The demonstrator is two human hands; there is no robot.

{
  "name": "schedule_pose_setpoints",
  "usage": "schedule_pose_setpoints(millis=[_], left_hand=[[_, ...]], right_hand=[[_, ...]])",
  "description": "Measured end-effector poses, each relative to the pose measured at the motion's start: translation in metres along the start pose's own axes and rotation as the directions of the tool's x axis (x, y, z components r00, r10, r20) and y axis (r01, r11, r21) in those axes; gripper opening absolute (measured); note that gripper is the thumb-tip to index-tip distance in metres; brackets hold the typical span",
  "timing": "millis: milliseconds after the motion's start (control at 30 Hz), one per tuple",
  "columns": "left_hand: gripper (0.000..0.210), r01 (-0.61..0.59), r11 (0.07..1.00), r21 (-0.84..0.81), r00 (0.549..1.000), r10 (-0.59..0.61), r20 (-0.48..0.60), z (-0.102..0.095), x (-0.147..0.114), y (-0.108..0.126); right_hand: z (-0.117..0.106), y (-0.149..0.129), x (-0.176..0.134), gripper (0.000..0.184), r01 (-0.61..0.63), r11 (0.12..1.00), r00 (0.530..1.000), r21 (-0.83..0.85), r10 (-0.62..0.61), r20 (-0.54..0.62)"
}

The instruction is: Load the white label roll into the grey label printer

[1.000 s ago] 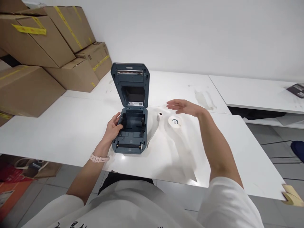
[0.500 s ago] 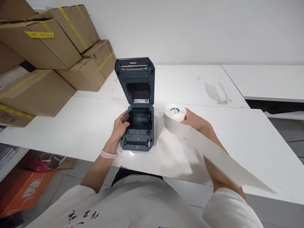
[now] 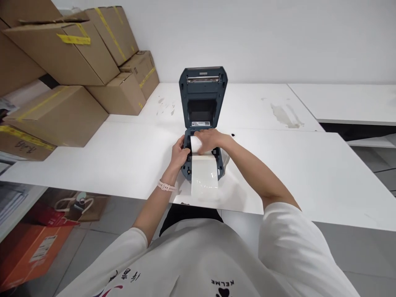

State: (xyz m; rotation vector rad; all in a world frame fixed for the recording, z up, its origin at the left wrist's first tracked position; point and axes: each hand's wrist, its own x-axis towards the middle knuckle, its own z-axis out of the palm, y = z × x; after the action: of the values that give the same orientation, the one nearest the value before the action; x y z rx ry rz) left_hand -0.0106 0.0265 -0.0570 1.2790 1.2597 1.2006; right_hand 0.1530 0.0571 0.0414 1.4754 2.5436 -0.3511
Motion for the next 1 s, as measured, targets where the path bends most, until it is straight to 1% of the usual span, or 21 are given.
schedule_pose_setpoints(millis=[33, 67, 100, 133, 167, 233, 300, 400, 467, 533, 667, 900, 933, 1000], left_hand=[[0.082, -0.001, 1.000, -0.002, 1.000, 0.001, 0.001, 0.000, 0.000, -0.001], [0.082, -0.003, 1.000, -0.005, 1.000, 0.003, 0.002, 0.000, 0.000, -0.002], [0.082, -0.003, 1.000, -0.008, 1.000, 0.003, 0.002, 0.000, -0.001, -0.002], [0.081, -0.003, 1.000, -0.011, 1.000, 0.003, 0.000, 0.000, -0.002, -0.001], [0.080, -0.004, 1.000, -0.014, 1.000, 0.004, 0.000, 0.000, -0.004, 0.000], [0.079, -0.011, 0.999, -0.032, 1.000, 0.011, 0.006, 0.000, -0.007, 0.003], [0.078, -0.017, 0.998, -0.064, 1.000, 0.018, 0.016, 0.000, -0.011, 0.008], [0.078, 0.002, 0.995, -0.102, 1.000, -0.001, 0.009, 0.001, -0.014, 0.016], [0.079, 0.018, 0.993, -0.114, 1.000, -0.018, 0.000, 0.002, -0.016, 0.021], [0.079, 0.025, 0.991, -0.128, 1.000, -0.026, -0.001, 0.002, -0.017, 0.024], [0.079, 0.044, 0.987, -0.152, 0.999, -0.045, 0.002, 0.002, -0.018, 0.026], [0.079, 0.075, 0.986, -0.149, 0.997, -0.077, -0.004, 0.001, -0.016, 0.021], [0.079, 0.073, 0.986, -0.149, 0.997, -0.074, -0.003, 0.001, -0.016, 0.022], [0.078, 0.068, 0.987, -0.144, 0.998, -0.069, -0.001, 0.001, -0.017, 0.023]], right_hand=[[0.003, 0.001, -0.002, 0.068, 0.006, 1.000, 1.000, 0.003, -0.006, -0.004], [0.005, 0.001, -0.006, 0.070, 0.016, 1.000, 0.999, 0.014, -0.016, -0.032], [0.007, 0.000, -0.014, 0.071, 0.035, 0.999, 0.996, 0.032, -0.032, -0.086], [0.009, -0.002, -0.024, 0.070, 0.055, 0.997, 0.985, 0.058, -0.045, -0.164], [0.011, -0.006, -0.037, 0.066, 0.080, 0.993, 0.966, 0.089, -0.055, -0.253], [0.020, -0.017, -0.064, 0.055, 0.130, 0.980, 0.912, 0.150, -0.059, -0.406], [0.037, -0.033, -0.089, 0.048, 0.172, 0.968, 0.877, 0.183, -0.066, -0.476], [0.069, -0.054, -0.111, 0.047, 0.173, 0.974, 0.870, 0.147, -0.081, -0.487], [0.088, -0.064, -0.114, 0.047, 0.143, 0.984, 0.853, 0.104, -0.069, -0.517], [0.098, -0.068, -0.113, 0.046, 0.120, 0.990, 0.825, 0.069, -0.061, -0.561], [0.099, -0.068, -0.110, 0.043, 0.136, 0.990, 0.787, 0.040, -0.083, -0.611], [0.097, -0.065, -0.111, 0.043, 0.165, 0.979, 0.792, 0.118, -0.060, -0.608], [0.098, -0.065, -0.111, 0.043, 0.164, 0.979, 0.787, 0.125, -0.054, -0.615], [0.102, -0.067, -0.110, 0.040, 0.156, 0.976, 0.761, 0.150, -0.022, -0.648]])
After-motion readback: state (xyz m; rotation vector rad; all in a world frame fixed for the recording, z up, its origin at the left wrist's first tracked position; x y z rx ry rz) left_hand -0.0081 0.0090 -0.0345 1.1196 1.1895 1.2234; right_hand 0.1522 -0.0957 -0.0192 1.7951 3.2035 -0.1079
